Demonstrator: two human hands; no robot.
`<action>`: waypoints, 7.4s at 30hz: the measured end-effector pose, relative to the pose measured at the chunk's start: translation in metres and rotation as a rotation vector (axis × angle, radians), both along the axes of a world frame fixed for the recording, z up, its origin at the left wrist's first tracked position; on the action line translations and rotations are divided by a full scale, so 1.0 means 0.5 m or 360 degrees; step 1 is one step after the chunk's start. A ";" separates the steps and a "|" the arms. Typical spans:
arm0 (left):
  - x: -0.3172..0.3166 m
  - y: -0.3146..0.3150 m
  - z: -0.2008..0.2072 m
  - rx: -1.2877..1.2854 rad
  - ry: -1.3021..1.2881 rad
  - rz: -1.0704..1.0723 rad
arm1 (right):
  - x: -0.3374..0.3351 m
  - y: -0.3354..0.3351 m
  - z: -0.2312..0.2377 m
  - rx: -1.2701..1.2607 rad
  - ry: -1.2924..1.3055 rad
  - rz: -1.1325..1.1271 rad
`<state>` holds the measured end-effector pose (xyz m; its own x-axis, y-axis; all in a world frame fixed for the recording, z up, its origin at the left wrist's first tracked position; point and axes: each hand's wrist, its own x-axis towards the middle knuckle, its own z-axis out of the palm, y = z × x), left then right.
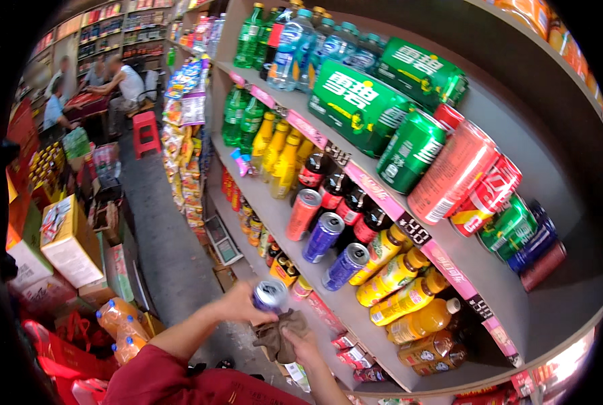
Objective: The person wipes the surfaces of store shelves with a cloth, then picks up and wipes individual beverage cans and bottles before placing them back on the shelves.
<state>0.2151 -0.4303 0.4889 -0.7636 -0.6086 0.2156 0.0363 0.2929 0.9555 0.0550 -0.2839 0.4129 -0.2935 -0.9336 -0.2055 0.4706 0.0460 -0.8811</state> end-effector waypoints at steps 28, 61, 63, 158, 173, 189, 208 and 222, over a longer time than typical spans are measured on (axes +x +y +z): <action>-0.073 -0.175 0.172 -0.0916 0.0520 0.0779 | -0.009 0.323 -0.008 0.0169 0.0268 -0.0784; -0.768 0.445 0.751 -0.1985 0.0534 0.0262 | -0.075 0.761 -0.047 0.0058 0.0024 -0.1426; -0.701 0.406 0.753 -0.2043 0.1323 0.0374 | -0.081 0.726 -0.051 0.0114 0.0018 -0.1339; -0.152 0.221 0.018 -0.0308 0.0087 -0.0162 | -0.035 0.299 0.211 -0.0312 0.2953 -0.0407; -0.392 0.140 0.045 -0.0119 0.0521 -0.0048 | -0.089 0.325 0.120 0.0047 0.2059 -0.0657; -0.360 0.114 -0.041 -0.1179 -0.0097 0.0380 | -0.087 0.378 0.133 0.0193 0.2041 -0.0676; -0.629 0.358 0.735 -0.1553 0.0531 -0.0487 | -0.091 0.681 0.090 0.0325 0.2041 -0.1099; -0.892 0.515 0.760 -0.1791 -0.0114 -0.0129 | -0.039 0.889 0.078 0.0710 0.1465 -0.1459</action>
<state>-0.2309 -0.1727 0.8691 -0.8246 -0.0441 0.5641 0.0501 0.9873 0.1505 0.0357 0.1608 0.4520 -0.9561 -0.2398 0.1686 -0.2551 0.3975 -0.8814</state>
